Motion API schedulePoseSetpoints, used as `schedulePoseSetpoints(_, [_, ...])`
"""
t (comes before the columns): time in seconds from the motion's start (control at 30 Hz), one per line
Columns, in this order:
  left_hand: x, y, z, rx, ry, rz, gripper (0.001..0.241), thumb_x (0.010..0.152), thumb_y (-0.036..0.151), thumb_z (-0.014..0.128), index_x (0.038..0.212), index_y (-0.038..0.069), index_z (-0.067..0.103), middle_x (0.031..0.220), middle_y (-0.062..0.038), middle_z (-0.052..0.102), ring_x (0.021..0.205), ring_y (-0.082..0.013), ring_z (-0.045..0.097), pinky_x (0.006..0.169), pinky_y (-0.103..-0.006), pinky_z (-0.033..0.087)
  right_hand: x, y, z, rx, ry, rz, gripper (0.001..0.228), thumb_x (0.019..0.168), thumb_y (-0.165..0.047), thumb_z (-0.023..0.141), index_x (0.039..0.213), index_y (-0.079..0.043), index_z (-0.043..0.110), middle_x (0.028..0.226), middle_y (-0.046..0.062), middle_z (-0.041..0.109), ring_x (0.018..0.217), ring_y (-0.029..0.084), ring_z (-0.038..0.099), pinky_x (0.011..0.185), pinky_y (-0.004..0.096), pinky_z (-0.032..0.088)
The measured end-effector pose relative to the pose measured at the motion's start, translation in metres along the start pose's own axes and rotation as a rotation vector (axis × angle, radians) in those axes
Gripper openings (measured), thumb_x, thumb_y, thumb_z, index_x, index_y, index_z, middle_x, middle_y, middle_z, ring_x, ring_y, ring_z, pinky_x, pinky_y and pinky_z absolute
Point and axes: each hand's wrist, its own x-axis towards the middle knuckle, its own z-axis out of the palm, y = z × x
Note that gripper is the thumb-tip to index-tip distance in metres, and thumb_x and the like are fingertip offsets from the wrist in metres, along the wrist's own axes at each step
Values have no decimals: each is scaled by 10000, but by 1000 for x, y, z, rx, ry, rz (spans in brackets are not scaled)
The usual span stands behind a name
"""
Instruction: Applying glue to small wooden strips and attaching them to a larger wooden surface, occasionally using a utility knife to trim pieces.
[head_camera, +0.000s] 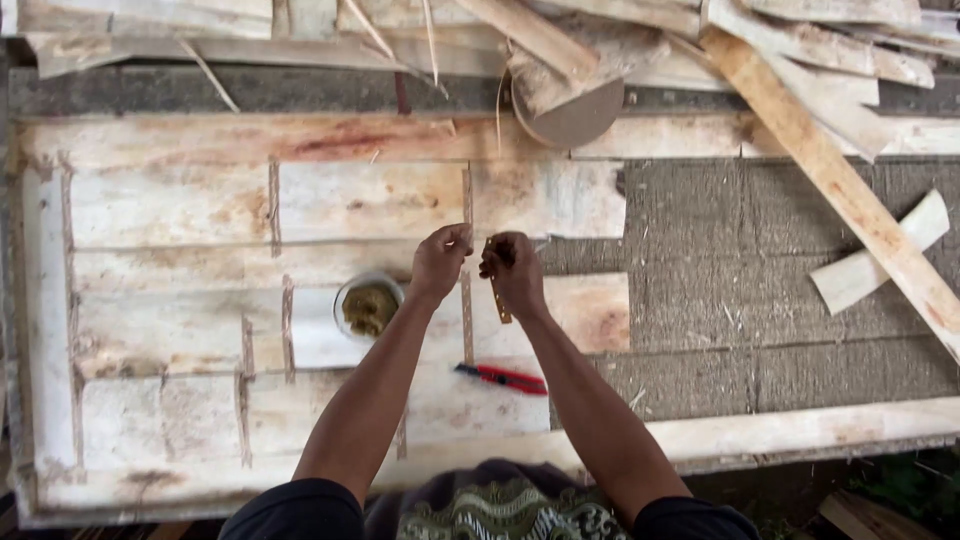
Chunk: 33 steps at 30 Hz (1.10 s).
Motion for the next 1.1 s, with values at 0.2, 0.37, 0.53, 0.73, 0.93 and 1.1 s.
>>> schedulePoseSetpoints(0.2, [-89,8,-9,-194,-59,-54,173,945,188,775,1032,41,752,928,-125,749,849,-242,778,720,-341,676,-71,-13,5,-87,-169,-39,160,1013,-6,648,1147,-51,571,949,158,722,755,180,711,639,321,635])
schedulePoseSetpoints(0.37, [-124,-42,-20,-150,-12,-44,101,959,127,723,998,35,739,920,-129,717,857,-216,751,770,-337,654,-122,-29,14,-71,-263,76,341,1009,-85,684,1268,-90,463,914,190,679,718,225,693,622,327,632])
schedulePoseSetpoints(0.53, [-162,-46,-31,-284,129,0,40,975,127,708,995,94,717,983,-69,689,931,-167,658,786,-382,557,-154,-26,25,-58,-278,84,534,981,-21,691,1396,-94,362,1138,281,646,843,246,692,737,353,640])
schedulePoseSetpoints(0.73, [-186,-28,-67,-503,355,89,78,975,135,732,979,63,701,835,-18,609,809,-79,606,754,-225,550,-179,20,34,-6,-283,367,337,961,-22,706,1254,75,570,952,199,621,753,239,720,697,361,671])
schedulePoseSetpoints(0.93, [-193,-39,-104,-460,429,149,44,964,111,743,953,78,715,820,-3,586,775,-73,573,701,-271,509,-192,27,50,43,-241,458,345,994,-278,745,1062,52,670,865,134,628,720,212,719,671,344,672])
schedulePoseSetpoints(1.1, [-206,-19,-150,131,667,255,379,1038,164,666,1410,237,649,1141,-67,607,990,-176,655,858,-325,558,-187,32,71,-32,-181,433,286,993,-258,733,968,26,715,753,100,629,634,184,709,592,312,654])
